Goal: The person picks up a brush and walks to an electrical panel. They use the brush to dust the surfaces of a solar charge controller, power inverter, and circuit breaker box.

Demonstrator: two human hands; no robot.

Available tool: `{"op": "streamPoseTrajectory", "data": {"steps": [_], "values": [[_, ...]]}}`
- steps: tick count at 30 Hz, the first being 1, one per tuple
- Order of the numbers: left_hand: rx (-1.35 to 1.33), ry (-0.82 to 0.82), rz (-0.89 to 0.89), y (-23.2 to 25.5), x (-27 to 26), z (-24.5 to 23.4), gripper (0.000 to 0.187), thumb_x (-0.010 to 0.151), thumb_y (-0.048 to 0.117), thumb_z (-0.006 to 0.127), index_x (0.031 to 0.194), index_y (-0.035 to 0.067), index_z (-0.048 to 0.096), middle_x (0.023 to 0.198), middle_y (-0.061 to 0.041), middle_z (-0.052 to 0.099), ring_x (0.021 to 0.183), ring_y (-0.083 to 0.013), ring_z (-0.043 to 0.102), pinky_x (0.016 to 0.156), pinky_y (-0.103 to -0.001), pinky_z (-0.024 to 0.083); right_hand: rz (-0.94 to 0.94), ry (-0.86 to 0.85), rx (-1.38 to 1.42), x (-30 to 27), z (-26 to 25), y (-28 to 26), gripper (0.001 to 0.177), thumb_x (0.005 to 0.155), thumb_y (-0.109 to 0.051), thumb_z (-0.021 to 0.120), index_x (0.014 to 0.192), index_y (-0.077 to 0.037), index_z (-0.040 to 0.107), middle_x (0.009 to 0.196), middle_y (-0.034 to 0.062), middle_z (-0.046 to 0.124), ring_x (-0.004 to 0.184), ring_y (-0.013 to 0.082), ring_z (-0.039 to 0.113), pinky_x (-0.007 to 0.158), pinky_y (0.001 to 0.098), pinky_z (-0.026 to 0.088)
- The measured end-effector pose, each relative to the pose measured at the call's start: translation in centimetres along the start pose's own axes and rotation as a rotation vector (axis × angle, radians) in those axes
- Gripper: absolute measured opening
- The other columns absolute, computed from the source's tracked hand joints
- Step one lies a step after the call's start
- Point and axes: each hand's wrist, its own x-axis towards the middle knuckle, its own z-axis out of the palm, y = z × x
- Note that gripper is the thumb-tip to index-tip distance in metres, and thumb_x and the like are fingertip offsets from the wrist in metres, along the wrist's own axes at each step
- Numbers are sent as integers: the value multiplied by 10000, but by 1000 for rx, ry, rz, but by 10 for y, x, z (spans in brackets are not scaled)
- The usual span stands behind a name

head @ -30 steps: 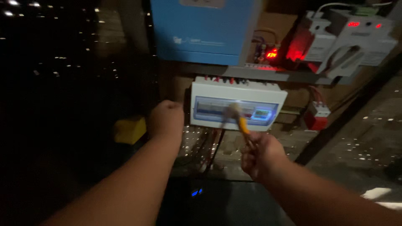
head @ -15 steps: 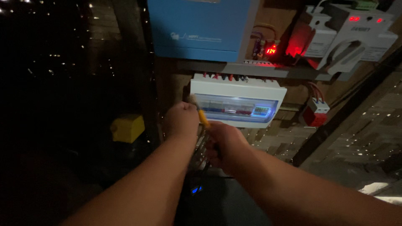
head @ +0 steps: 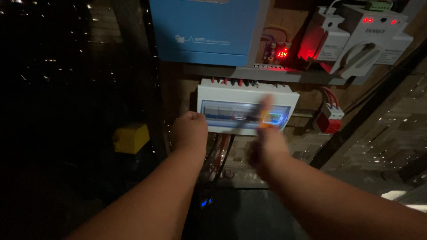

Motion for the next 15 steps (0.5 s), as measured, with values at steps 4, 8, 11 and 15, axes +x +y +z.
{"op": "streamPoseTrajectory", "data": {"steps": [4,8,11,15], "values": [[-40,40,36,-3,9,10,249,916,313,651,954,101,776,911,-107,784,835,-266,745,755,-395,568,84,-326,-414,-6,8,22,173,937,-313,554,952,-142,566,619,27,437,465,163,369,433,323,305],[-19,70,28,1,7,2,230,907,314,644,944,124,768,913,-87,776,842,-247,742,759,-393,574,253,-155,-335,17,-22,25,313,959,-374,405,962,-138,610,664,32,472,495,145,370,430,277,290],[47,64,43,-5,-2,-1,224,915,338,648,941,159,781,913,-67,756,832,-249,687,768,-396,528,189,45,85,50,-40,3,120,971,-187,511,897,-203,418,662,-28,324,517,100,321,449,231,315],[-86,-9,-41,-17,-6,8,244,942,307,621,949,98,747,835,-88,765,778,-221,726,733,-386,557,286,123,220,68,-34,-3,237,1044,-334,422,914,-166,526,668,-40,383,520,42,350,432,193,338]]}}
